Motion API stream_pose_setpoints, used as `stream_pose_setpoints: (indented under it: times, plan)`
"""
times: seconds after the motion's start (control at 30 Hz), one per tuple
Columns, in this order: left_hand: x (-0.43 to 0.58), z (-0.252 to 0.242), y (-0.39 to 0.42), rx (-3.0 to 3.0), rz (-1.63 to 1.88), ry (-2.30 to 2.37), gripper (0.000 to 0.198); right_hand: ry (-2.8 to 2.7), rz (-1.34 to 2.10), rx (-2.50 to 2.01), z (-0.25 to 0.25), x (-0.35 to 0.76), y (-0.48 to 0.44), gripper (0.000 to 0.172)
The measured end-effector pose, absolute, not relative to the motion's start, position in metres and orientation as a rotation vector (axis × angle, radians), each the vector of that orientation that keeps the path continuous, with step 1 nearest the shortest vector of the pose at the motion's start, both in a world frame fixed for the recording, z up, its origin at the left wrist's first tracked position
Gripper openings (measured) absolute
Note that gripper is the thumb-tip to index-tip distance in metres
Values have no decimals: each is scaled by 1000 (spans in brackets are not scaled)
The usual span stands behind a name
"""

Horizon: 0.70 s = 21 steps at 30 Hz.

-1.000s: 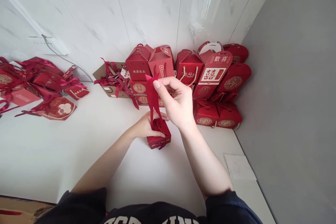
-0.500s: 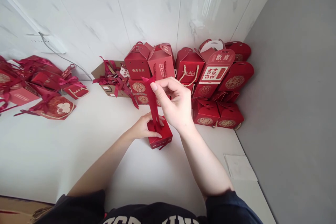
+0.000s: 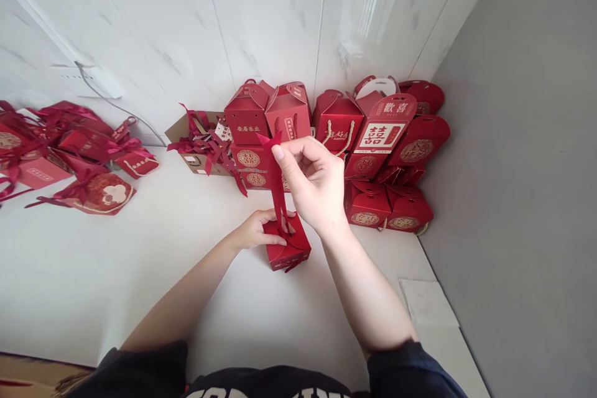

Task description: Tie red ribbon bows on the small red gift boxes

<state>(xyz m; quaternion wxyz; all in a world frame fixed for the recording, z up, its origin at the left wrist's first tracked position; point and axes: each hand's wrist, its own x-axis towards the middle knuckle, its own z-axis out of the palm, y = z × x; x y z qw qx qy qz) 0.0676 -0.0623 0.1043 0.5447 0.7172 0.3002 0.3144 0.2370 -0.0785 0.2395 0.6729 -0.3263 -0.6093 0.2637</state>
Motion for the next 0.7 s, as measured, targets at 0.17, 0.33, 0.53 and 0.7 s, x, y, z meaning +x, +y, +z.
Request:
stream_pose_setpoints:
  times: [0.17,0.33,0.53,0.7]
  plan:
    - [64,105,-54,1734,676,637,23,-1361,598,-729,241,237,-81,19]
    - [65,105,-50,1693,700,613,20,-1358,549,-745,243,237,-83,20]
    - [65,100,-48,1670,662,634,22,-1355,591,-752,240,237,-84,20]
    - [64,99,-45,1690,681,611,22,-1310,655,-733,233,236,-76,20]
